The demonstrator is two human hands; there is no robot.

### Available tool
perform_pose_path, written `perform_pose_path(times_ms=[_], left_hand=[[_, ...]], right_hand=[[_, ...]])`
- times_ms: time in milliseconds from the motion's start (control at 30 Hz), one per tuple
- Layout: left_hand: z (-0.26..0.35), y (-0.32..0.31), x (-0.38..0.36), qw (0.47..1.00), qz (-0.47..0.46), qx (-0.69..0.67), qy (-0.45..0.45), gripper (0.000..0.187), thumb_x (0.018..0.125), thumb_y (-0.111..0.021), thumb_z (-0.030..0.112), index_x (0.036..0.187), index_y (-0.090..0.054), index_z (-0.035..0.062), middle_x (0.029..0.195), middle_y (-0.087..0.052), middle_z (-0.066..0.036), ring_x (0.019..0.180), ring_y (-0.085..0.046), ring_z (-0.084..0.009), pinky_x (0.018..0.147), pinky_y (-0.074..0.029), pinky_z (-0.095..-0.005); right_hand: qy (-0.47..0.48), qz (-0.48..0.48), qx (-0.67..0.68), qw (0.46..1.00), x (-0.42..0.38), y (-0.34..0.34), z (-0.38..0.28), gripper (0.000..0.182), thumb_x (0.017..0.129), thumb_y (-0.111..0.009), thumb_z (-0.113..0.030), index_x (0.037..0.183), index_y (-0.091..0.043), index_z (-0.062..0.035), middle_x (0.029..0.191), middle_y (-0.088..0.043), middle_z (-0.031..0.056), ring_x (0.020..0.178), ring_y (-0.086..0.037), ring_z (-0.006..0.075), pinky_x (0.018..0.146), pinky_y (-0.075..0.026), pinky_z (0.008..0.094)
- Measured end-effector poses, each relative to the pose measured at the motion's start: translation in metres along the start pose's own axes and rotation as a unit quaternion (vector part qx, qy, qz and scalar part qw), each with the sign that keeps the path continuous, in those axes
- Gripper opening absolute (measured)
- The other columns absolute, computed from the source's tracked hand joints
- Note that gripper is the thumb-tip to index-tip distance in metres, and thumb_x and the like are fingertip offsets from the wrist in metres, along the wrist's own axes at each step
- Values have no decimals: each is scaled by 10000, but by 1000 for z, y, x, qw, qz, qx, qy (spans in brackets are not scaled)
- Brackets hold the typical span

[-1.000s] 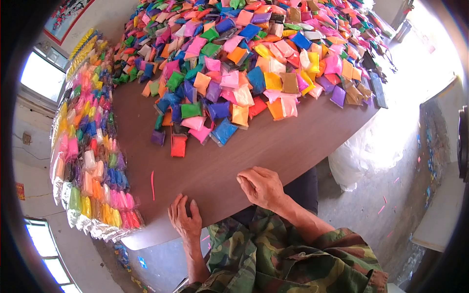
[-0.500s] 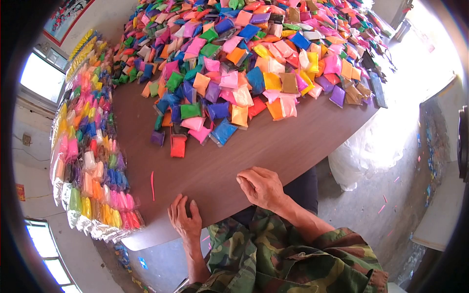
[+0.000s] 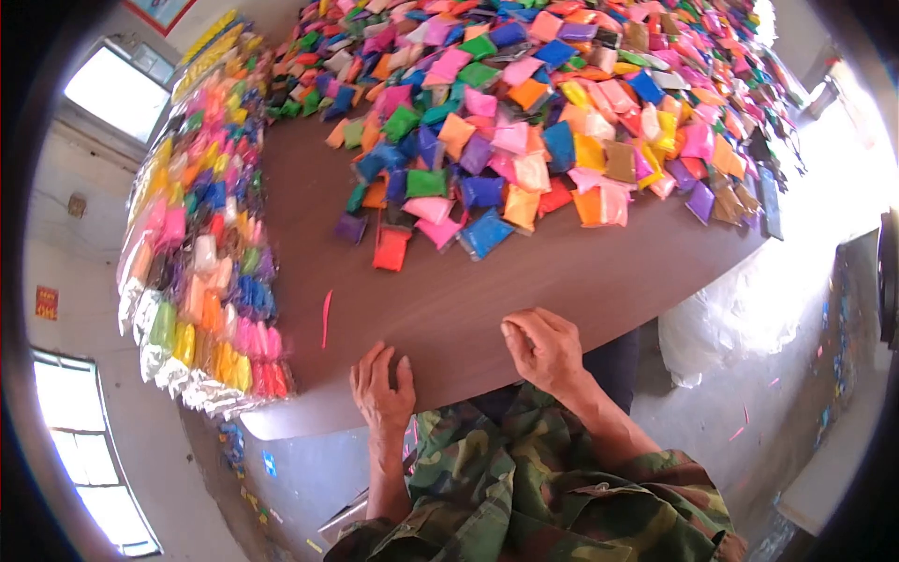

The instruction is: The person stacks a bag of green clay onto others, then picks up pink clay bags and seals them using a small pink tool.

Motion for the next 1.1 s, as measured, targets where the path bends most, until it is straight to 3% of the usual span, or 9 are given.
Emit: perform_pose_path(times_ms=[333, 533, 633, 733, 867, 1100], left_hand=[[16, 4, 41, 998, -36, -55, 9, 274, 902, -788, 103, 1159, -733, 27, 1250, -715, -150, 1120, -676, -372, 942, -555, -454], [24, -36, 118, 994, -10, -58, -88, 344, 907, -775, 74, 1241, -702, 40, 1302, -676, -140, 1164, -654, -371, 978, -549, -466], [27, -57, 166, 980, 45, -22, -193, 342, 919, -733, 23, 1257, -685, 40, 1316, -642, -143, 1176, -634, -356, 975, -559, -469], [27, -74, 192, 976, 10, 0, -217, 347, 916, -705, -10, 1258, -679, 41, 1292, -621, -148, 1203, -612, -352, 993, -547, -470], [29, -81, 206, 973, -2, 4, -230, 331, 919, -704, 27, 1249, -689, 46, 1199, -622, -125, 1144, -626, -348, 961, -556, -471], [43, -71, 199, 978, 9, -57, -201, 243, 972, -702, 91, 1211, -711, 49, 1204, -692, -133, 1114, -661, -349, 924, -559, -451]], right_hand=[[-19, 5, 5, 1000, -1, -5, 0, 77, 909, -759, -1, 959, -707, -26, 817, -714, 128, 680, -693, 315, 611, -546, 384], [-16, 11, 12, 1000, 0, -6, 1, 69, 911, -756, 1, 958, -711, -22, 817, -714, 130, 684, -695, 312, 610, -545, 383], [-23, 13, 7, 1000, -1, -5, 0, 64, 911, -757, -2, 955, -714, -18, 820, -716, 132, 689, -698, 311, 614, -547, 385], [-22, 18, 2, 1000, -1, -4, 0, 63, 905, -760, -4, 948, -715, -17, 819, -715, 129, 696, -698, 315, 617, -551, 392], [-14, 26, 4, 1000, 1, -3, 0, 73, 893, -764, -6, 945, -716, -25, 806, -700, 123, 696, -694, 322, 622, -554, 399], [-16, 22, 9, 1000, -1, 0, -1, 96, 889, -755, 3, 963, -707, -36, 794, -683, 120, 693, -687, 321, 617, -551, 408]])
Point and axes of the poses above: each hand's wrist, its own x-axis towards the middle knuckle, its own y-axis out of the back of the hand, z = x × y, the point moved 1 cm from there along x, towards the middle knuckle
